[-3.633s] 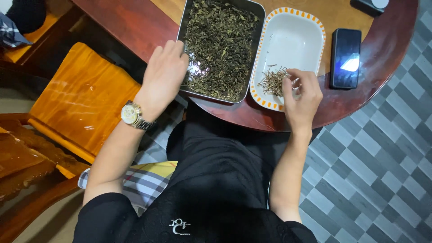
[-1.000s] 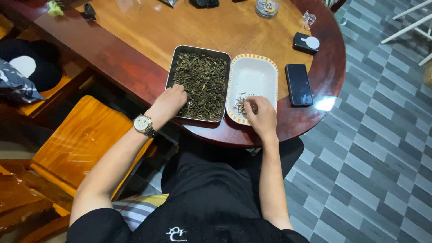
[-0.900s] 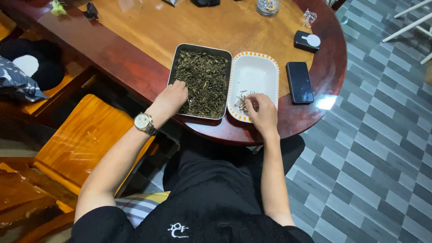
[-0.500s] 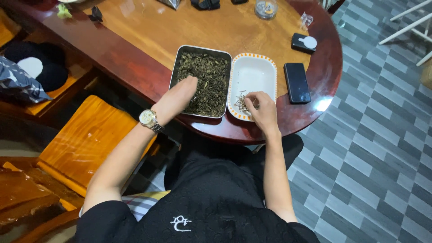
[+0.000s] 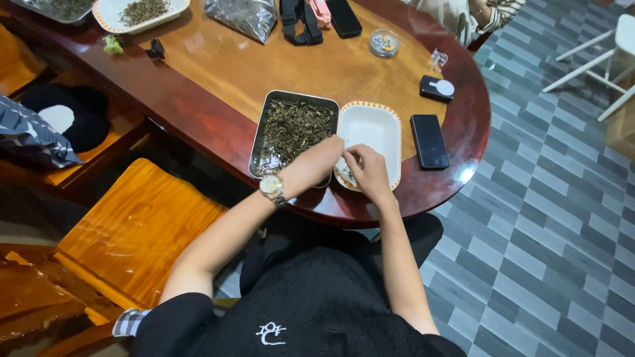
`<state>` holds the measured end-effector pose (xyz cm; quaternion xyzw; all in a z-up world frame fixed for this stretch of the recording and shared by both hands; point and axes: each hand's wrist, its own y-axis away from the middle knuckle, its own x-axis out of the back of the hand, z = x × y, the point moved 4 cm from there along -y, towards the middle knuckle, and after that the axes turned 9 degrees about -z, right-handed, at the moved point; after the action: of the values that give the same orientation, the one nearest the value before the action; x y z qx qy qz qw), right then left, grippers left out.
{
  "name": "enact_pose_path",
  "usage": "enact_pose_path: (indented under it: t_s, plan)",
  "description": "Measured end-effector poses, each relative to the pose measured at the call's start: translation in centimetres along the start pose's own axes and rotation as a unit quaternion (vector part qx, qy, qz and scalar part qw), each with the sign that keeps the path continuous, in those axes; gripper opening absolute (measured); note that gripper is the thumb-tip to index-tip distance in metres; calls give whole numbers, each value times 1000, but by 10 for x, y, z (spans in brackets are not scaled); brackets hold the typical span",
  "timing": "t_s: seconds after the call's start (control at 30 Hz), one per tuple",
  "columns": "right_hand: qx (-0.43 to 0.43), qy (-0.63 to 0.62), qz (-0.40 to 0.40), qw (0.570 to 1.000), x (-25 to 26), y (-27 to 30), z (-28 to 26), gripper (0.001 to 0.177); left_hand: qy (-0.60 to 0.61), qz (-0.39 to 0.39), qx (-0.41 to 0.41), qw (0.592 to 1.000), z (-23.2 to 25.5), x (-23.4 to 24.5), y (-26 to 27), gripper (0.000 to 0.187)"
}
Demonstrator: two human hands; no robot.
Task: Manually sorting dried tea leaves to remove stems and other unwanted materials.
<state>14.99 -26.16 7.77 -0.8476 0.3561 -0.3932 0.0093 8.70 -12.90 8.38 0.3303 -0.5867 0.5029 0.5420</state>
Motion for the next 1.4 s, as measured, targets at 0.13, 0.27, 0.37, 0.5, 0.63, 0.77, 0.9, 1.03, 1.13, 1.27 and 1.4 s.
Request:
enact_pose_path:
  t_s: [0.13,0.27,0.37,0.5,0.63,0.77,0.9,1.03,1.13,1.27,1.4]
  plan:
    - [-31,-23,14,999,16,14,22,15,-20,28,-18,999,19,-9,-26,11]
    - [-58,9,52,997,35,27,46,11,83,-7,-32,996,30,-16,-50,27]
    - [-59,43,71,995,45,35,59,7,77,-5,-16,997,30,-23,-59,24]
    - [-46,73,87,992,54,39,62,6,114,-28,-5,993,31,-41,-66,22]
    - [-36,100,91,990,51,38,61,3,140,-26,7,990,34,-31,-67,22]
    - [-40,88,90,991,46,39,61,8,129,-64,53,988,13,-29,-54,26]
    - [-44,77,93,992,45,40,58,4,101,-95,150,979,-16,16,-2,22]
    - [-43,85,93,991,39,33,45,3,45,-142,229,962,-84,-47,56,30]
    - [-19,82,79,993,29,24,36,4,18,-162,247,955,-109,-68,76,32]
    - [-16,78,58,995,16,18,36,6,53,-178,257,948,-118,-89,78,30]
    - [-12,78,48,996,15,18,29,6,83,-171,255,948,-105,-63,81,25]
